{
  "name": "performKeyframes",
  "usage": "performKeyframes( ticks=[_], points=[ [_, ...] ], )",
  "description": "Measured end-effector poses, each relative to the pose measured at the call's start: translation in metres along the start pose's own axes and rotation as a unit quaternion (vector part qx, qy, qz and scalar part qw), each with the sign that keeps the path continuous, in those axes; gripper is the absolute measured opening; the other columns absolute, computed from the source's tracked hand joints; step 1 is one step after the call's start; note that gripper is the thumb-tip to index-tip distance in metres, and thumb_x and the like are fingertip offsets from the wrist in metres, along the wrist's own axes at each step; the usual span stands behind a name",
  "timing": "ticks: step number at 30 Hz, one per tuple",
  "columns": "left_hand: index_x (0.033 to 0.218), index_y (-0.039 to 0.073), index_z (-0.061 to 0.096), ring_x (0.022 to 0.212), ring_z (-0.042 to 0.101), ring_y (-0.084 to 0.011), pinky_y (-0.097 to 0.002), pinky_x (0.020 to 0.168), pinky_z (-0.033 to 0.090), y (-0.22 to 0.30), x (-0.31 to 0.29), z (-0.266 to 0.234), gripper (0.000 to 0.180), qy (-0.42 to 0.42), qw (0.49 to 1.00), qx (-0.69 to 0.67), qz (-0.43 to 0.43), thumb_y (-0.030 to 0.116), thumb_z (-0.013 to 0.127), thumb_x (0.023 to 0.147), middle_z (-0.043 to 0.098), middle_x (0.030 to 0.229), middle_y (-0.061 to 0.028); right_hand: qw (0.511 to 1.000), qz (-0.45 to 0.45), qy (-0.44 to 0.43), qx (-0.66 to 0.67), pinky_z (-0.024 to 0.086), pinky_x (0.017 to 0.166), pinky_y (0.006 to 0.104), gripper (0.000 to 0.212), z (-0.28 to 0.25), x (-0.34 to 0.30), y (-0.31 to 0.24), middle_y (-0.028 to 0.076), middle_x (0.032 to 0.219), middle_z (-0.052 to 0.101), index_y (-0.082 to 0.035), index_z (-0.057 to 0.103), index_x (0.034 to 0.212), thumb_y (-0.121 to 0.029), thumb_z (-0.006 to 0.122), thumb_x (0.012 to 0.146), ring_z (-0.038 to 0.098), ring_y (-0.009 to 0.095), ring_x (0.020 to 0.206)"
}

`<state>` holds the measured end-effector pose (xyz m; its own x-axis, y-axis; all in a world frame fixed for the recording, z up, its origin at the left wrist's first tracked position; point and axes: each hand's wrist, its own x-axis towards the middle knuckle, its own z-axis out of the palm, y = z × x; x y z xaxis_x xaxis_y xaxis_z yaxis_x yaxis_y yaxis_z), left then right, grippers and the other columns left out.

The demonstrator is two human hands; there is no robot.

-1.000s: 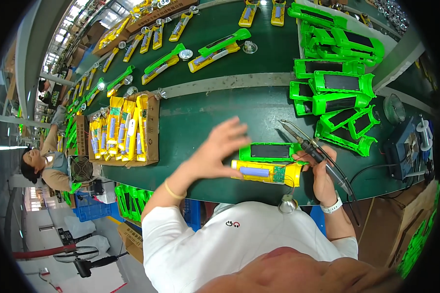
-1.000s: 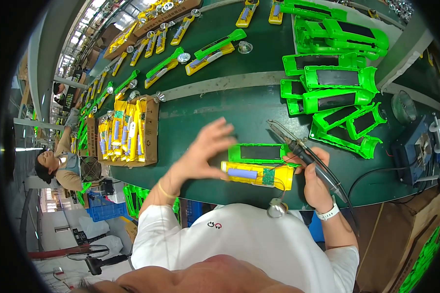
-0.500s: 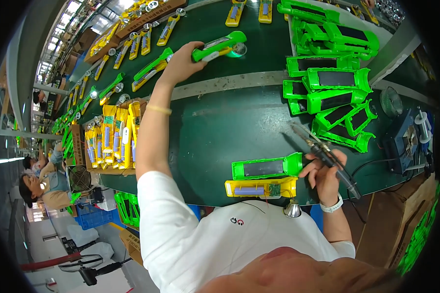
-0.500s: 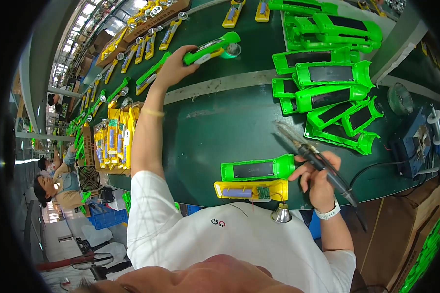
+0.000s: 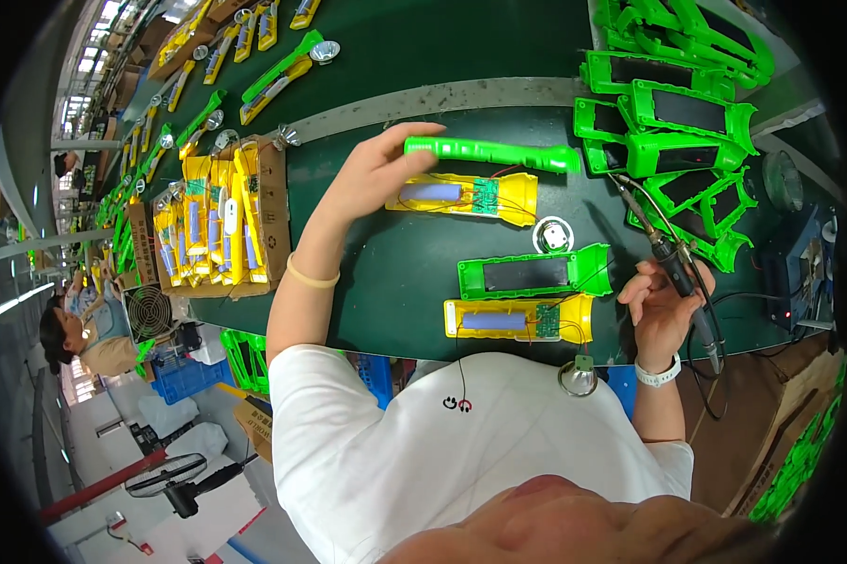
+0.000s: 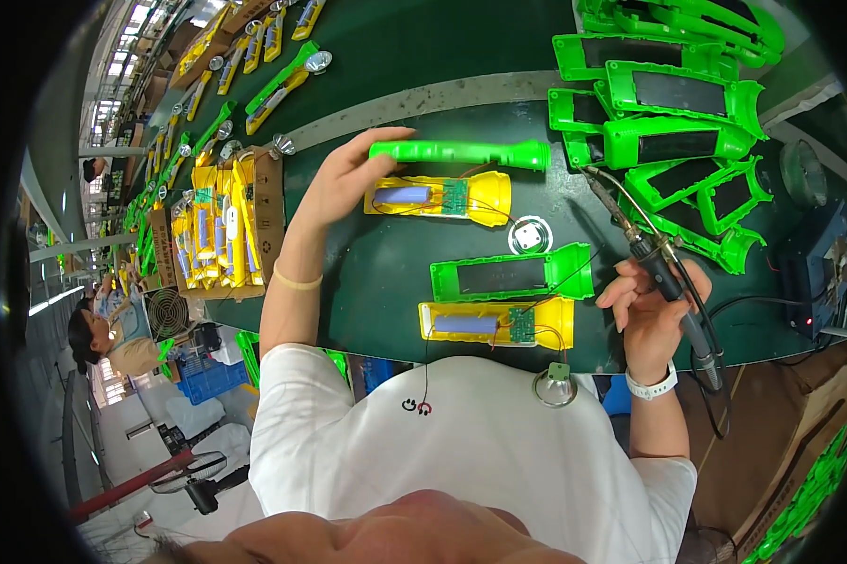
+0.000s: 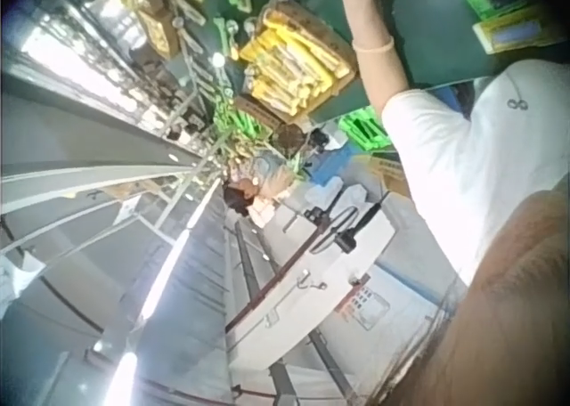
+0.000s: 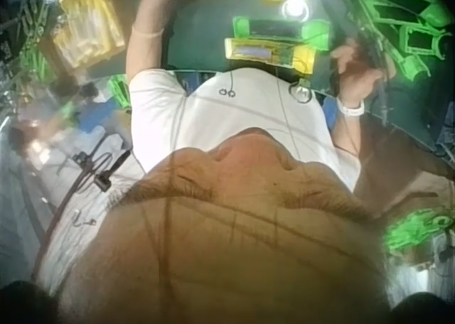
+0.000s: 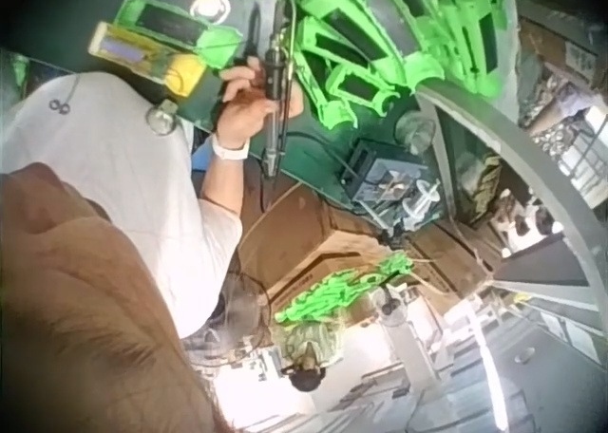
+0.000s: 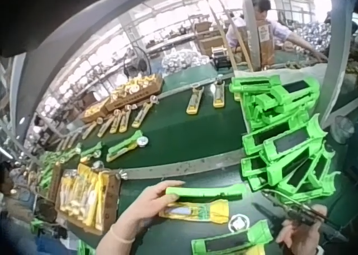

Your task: Soldering components and assembling solar-powered flashlights on a factory assembly line.

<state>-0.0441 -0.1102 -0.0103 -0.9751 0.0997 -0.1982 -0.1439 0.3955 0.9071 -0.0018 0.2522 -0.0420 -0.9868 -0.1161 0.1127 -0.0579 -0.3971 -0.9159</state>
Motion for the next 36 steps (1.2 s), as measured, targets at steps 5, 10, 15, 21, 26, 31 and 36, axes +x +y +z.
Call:
performKeyframes(
  ticks=[5, 10, 15, 21, 26, 31, 36],
  points=[
    [0.115, 0.002, 0.053, 0.088, 0.057, -0.0132, -0.0261, 0.074, 0.046, -0.005, 0.002, 0.005, 0.038, 0.087, 0.995, 0.001, 0.043, 0.027, 0.055, 0.087, 0.061, 0.099, -0.0099, 1.0, -0.01, 0.016, 0.006, 0.039, 0.039, 0.0199, 0.05, 0.0, -0.003, 0.001, 0.021, 0.095, 0.057, -0.012, 0.029, 0.114, -0.054, 0.038, 0.088, 0.06, 0.023, 0.059],
    [0.098, 0.003, 0.059, 0.084, 0.056, -0.0199, -0.0292, 0.067, 0.047, 0.022, -0.011, 0.018, 0.025, 0.2, 0.945, 0.211, 0.151, 0.016, 0.065, 0.077, 0.059, 0.09, -0.0085, 1.0, -0.011, 0.002, -0.004, 0.039, 0.04, 0.0199, 0.05, -0.001, -0.002, 0.002, 0.021, 0.095, 0.057, -0.012, 0.029, 0.115, -0.054, 0.038, 0.088, 0.06, 0.023, 0.06],
    [0.091, 0.004, 0.059, 0.083, 0.055, -0.0282, -0.0375, 0.075, 0.043, 0.037, 0.005, 0.064, 0.025, 0.137, 0.901, 0.335, 0.238, 0.014, 0.069, 0.07, 0.059, 0.086, -0.0104, 1.0, -0.016, -0.008, -0.019, 0.04, 0.042, 0.0206, 0.05, -0.001, -0.001, 0.001, 0.021, 0.094, 0.057, -0.011, 0.029, 0.116, -0.053, 0.036, 0.089, 0.059, 0.022, 0.061],
    [0.084, 0.004, 0.059, 0.084, 0.054, -0.0291, -0.0383, 0.076, 0.043, 0.019, 0.022, 0.079, 0.011, 0.195, 0.903, 0.27, 0.273, 0.01, 0.063, 0.075, 0.059, 0.086, -0.0103, 0.999, -0.033, 0.013, -0.018, 0.041, 0.045, 0.0222, 0.048, -0.002, -0.003, 0.0, 0.021, 0.094, 0.057, -0.01, 0.03, 0.115, -0.051, 0.034, 0.09, 0.057, 0.021, 0.058],
    [0.085, 0.006, 0.061, 0.07, 0.059, -0.0257, -0.0337, 0.063, 0.048, 0.023, 0.021, 0.073, 0.01, 0.101, 0.933, 0.258, 0.231, 0.01, 0.061, 0.077, 0.062, 0.078, -0.0081, 0.999, -0.036, 0.02, -0.025, 0.041, 0.045, 0.0222, 0.043, 0.0, -0.001, -0.003, 0.019, 0.09, 0.057, -0.01, 0.032, 0.111, -0.047, 0.041, 0.091, 0.054, 0.019, 0.054],
    [0.085, 0.009, 0.065, 0.071, 0.06, -0.0251, -0.0337, 0.063, 0.048, 0.022, 0.017, 0.059, 0.011, 0.048, 0.915, 0.311, 0.252, 0.011, 0.061, 0.075, 0.062, 0.077, -0.0076, 0.992, -0.047, 0.026, -0.116, 0.039, 0.045, 0.0208, 0.028, 0.016, 0.014, -0.022, 0.01, 0.071, 0.054, -0.005, 0.038, 0.1, -0.02, 0.058, 0.086, 0.048, 0.012, 0.05],
    [0.081, 0.008, 0.064, 0.069, 0.059, -0.026, -0.0355, 0.062, 0.048, 0.029, 0.017, 0.063, 0.011, 0.051, 0.904, 0.357, 0.232, 0.009, 0.059, 0.071, 0.06, 0.072, -0.0078, 0.982, -0.017, -0.045, -0.184, 0.039, 0.046, 0.0192, 0.025, 0.044, 0.051, -0.018, 0.003, 0.069, 0.052, -0.004, 0.039, 0.095, -0.001, 0.06, 0.081, 0.049, 0.006, 0.054]
  ],
)
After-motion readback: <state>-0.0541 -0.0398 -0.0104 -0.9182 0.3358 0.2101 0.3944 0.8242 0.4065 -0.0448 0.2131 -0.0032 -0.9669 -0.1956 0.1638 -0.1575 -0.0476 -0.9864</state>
